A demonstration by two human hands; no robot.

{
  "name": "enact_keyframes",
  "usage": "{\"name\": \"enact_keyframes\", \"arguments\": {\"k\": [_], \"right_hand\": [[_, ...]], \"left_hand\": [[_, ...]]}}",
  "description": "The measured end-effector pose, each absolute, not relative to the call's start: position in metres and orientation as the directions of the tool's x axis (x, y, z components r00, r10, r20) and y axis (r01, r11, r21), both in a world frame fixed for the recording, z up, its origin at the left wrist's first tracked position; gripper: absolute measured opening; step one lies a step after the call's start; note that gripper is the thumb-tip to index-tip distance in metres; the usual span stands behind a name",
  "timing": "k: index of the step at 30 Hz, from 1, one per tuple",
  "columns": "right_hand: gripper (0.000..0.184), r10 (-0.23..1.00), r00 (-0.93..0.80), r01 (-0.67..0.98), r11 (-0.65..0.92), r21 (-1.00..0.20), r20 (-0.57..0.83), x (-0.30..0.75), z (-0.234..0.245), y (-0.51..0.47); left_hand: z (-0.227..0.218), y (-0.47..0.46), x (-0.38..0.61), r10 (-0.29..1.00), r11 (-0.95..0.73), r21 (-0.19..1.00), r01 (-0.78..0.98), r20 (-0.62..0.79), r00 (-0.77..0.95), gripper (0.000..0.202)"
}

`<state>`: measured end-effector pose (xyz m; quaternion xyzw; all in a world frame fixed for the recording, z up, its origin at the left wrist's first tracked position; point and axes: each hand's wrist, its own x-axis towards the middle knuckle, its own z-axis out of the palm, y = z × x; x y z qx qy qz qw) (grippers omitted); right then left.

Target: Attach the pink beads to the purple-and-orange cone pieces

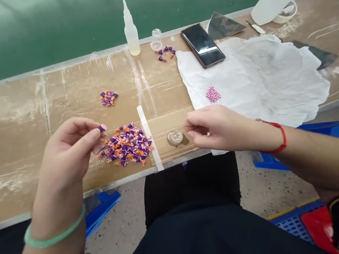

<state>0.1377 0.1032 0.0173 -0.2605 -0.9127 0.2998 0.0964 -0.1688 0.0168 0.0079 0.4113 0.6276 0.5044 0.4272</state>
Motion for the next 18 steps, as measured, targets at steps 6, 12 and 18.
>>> {"name": "enact_keyframes", "arguments": {"k": [6,12,18], "right_hand": [[0.022,0.387,-0.917,0.397,0.864,-0.311,-0.096,0.125,0.017,0.107],[0.019,0.385,-0.907,0.412,0.896,-0.168,-0.171,0.12,0.019,0.101],[0.017,0.393,-0.896,0.418,0.904,-0.094,-0.205,0.114,0.019,0.1]], "left_hand": [[0.001,-0.03,-0.133,0.968,0.216,0.973,-0.083,-0.225,-0.108,0.008],[-0.009,-0.042,-0.119,0.975,0.187,0.981,-0.045,-0.191,-0.115,0.006],[-0.017,-0.042,-0.113,0.975,0.176,0.979,-0.099,-0.187,-0.116,0.007]]}}
